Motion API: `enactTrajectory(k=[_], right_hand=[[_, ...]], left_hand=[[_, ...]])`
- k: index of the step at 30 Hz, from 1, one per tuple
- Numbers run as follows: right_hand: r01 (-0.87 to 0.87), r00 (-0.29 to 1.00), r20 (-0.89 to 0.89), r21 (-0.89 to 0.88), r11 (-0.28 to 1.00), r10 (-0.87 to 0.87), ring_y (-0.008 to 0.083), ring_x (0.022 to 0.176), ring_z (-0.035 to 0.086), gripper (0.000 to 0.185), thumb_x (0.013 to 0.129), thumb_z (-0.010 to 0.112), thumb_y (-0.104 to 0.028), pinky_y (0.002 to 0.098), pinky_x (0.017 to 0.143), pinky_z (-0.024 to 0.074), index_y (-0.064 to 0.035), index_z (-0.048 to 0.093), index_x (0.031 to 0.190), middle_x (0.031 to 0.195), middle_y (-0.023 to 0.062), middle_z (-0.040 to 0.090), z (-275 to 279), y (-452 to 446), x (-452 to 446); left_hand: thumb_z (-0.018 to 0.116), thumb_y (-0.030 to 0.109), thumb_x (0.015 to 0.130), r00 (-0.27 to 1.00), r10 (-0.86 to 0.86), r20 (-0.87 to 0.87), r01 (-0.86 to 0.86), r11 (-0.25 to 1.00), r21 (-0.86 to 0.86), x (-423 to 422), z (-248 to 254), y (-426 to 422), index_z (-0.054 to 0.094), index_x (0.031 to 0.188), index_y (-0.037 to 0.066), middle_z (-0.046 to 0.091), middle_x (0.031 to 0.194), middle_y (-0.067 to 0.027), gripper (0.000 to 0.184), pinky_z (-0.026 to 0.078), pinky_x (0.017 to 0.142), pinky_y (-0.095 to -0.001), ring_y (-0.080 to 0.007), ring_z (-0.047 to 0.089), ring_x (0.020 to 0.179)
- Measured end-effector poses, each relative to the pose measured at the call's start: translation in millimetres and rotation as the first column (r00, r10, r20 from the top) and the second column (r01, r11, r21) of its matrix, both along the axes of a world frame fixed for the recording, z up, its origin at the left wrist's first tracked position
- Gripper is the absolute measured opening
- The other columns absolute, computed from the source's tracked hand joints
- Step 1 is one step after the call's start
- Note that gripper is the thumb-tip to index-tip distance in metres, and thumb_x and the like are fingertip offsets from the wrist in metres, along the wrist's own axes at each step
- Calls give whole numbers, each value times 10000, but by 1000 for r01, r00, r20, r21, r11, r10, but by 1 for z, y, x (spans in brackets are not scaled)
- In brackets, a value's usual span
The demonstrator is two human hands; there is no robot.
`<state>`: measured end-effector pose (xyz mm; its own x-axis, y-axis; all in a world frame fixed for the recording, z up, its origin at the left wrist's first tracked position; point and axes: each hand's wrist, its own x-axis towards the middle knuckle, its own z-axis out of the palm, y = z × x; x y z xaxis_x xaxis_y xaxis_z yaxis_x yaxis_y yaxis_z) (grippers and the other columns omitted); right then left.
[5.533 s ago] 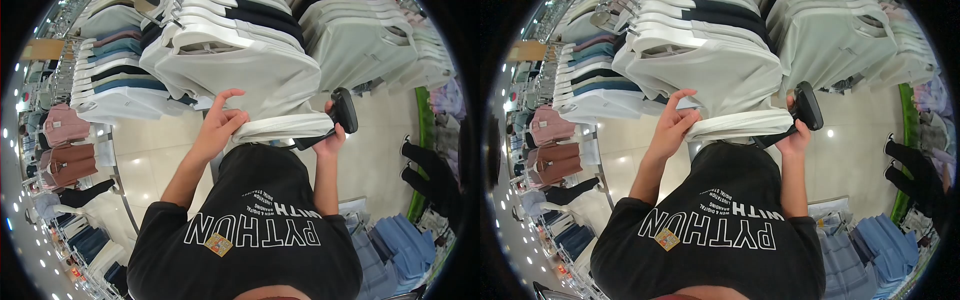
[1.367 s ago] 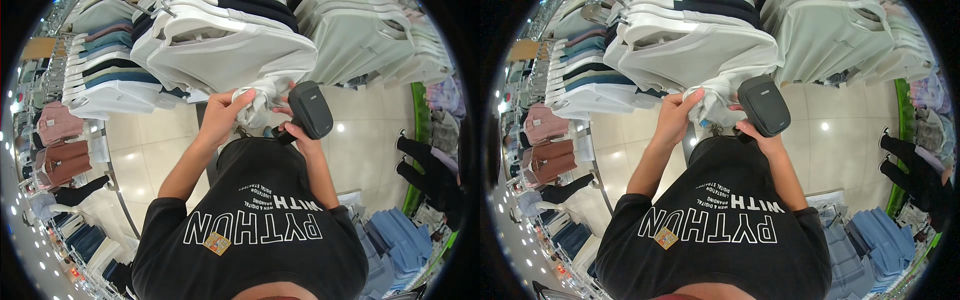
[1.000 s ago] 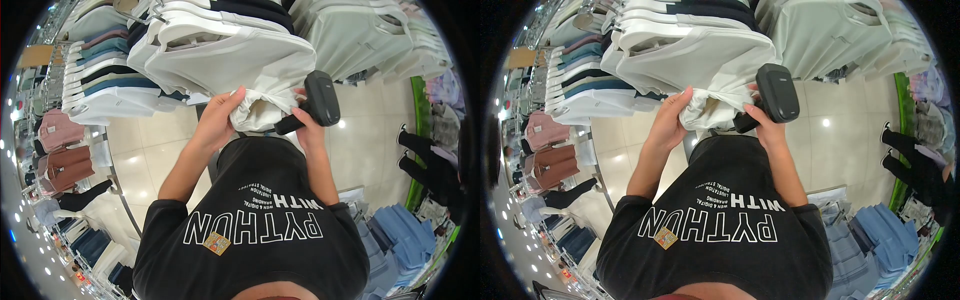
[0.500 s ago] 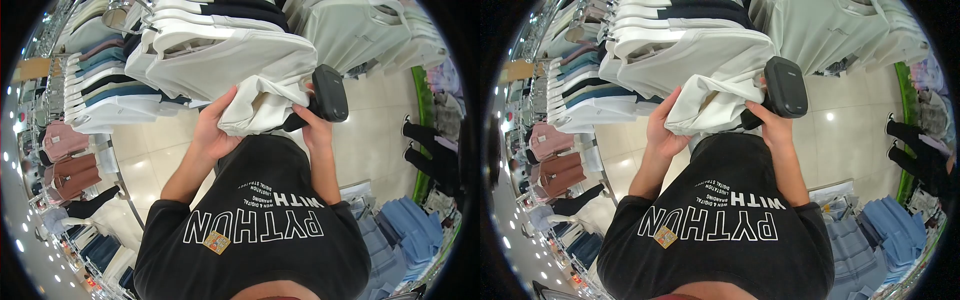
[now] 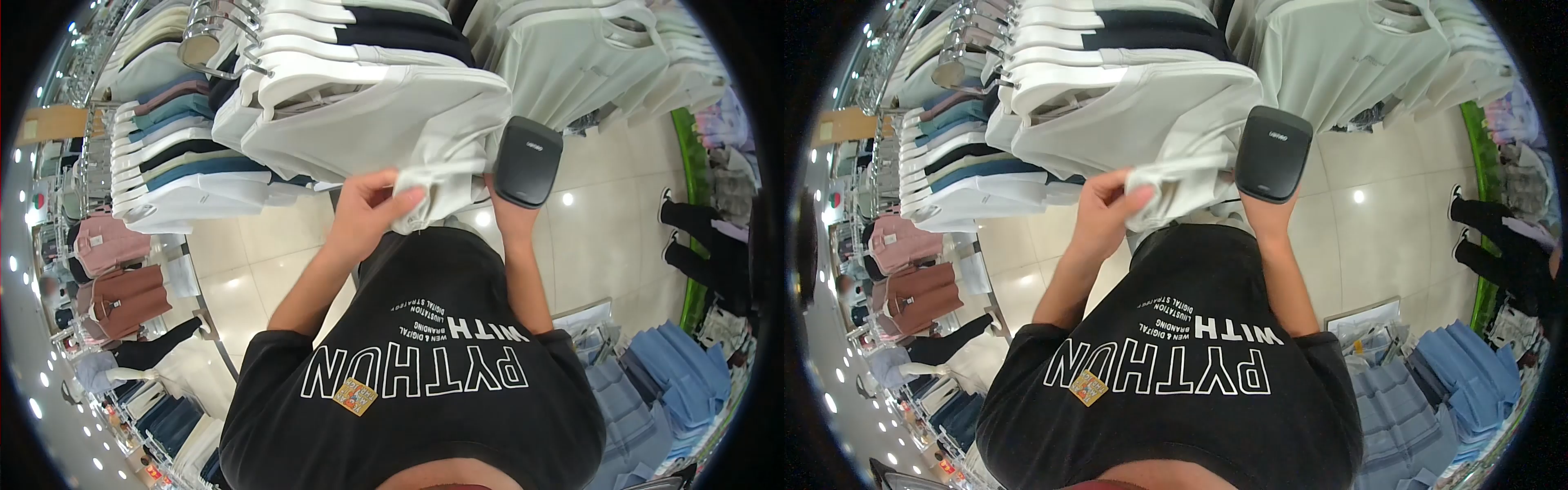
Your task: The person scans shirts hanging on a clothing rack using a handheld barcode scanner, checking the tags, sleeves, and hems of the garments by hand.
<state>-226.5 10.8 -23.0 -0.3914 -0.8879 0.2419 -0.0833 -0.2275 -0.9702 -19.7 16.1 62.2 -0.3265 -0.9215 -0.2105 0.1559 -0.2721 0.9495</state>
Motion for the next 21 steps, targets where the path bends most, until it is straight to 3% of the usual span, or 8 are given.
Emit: enactTrajectory(k=[1, 2, 4, 6, 9, 12, 15, 21], right_hand=[[19, 993, -115, -64, 998, -26, 135, 762, 588, 247, 653, 679, -8, 263, 705, 458, 13, 609, 888, 826, 57, 631, -3, -2, -3], [41, 986, -160, -61, 997, -50, 175, 711, 603, 256, 628, 673, -16, 276, 672, 465, 10, 610, 875, 783, 75, 636, -8, -5, -5], [157, 960, -231, -35, 987, -161, 208, 726, 609, 253, 627, 667, -10, 293, 682, 466, 12, 607, 871, 801, 95, 637, -26, -8, -11], [242, 923, -298, -44, 969, -244, 236, 739, 613, 251, 627, 664, -11, 310, 691, 465, 14, 605, 869, 811, 112, 636, -40, -8, -13], [238, 907, -333, -98, 966, -257, 260, 754, 614, 255, 626, 664, -24, 326, 703, 462, 13, 601, 871, 814, 125, 632, -50, -7, -10], [64, 953, -289, -87, 994, -87, 293, 786, 606, 286, 633, 669, -49, 340, 714, 460, 6, 593, 903, 836, 133, 621, -51, 1, -8], [58, 821, -556, -145, 988, -130, 335, 813, 593, 308, 647, 670, -66, 365, 717, 464, 0, 585, 936, 883, 157, 614, -85, -3, -24], [300, 821, -519, 41, 953, -237, 349, 855, 577, 340, 671, 650, -59, 379, 754, 454, -20, 565, 997, 913, 165, 599, -119, 1, -24]], left_hand=[[587, 33, 820, 964, -32, 264, 69, 989, -132, 5, -9, 1, 652, 911, 2, 615, 800, -43, 116, 442, 570, -244, -84, 555, 646], [621, -6, 751, 914, 85, 397, 11, 972, -234, 5, -16, 5, 689, 799, 55, 564, 634, -26, 103, 355, 464, -251, -96, 457, 494], [611, -33, 715, 768, 285, 574, 49, 867, -496, 8, -33, 8, 693, 812, 80, 547, 603, -44, 170, 358, 448, -258, -133, 460, 471], [593, -44, 665, 600, 442, 667, 124, 772, -624, 12, -52, 7, 683, 800, 108, 508, 564, -67, 223, 375, 438, -278, -201, 470, 454], [573, -29, 678, 578, 543, 609, 134, 673, -727, 9, -97, 3, 642, 768, 100, 520, 574, -56, 171, 403, 452, -313, -223, 514, 481], [600, 30, 666, 567, 391, 725, 146, 818, -556, 5, -112, 8, 574, 861, 124, 564, 611, -74, 218, 428, 482, -354, -268, 561, 542], [597, 47, 662, 574, 297, 763, 137, 884, -447, 3, -129, 1, 539, 913, 142, 570, 608, -97, 274, 434, 519, -396, -310, 565, 569], [577, 73, 666, 498, 226, 838, 140, 932, -334, -1, -183, -4, 487, 766, 104, 526, 559, -118, 138, 413, 543, -457, -357, 560, 600]])
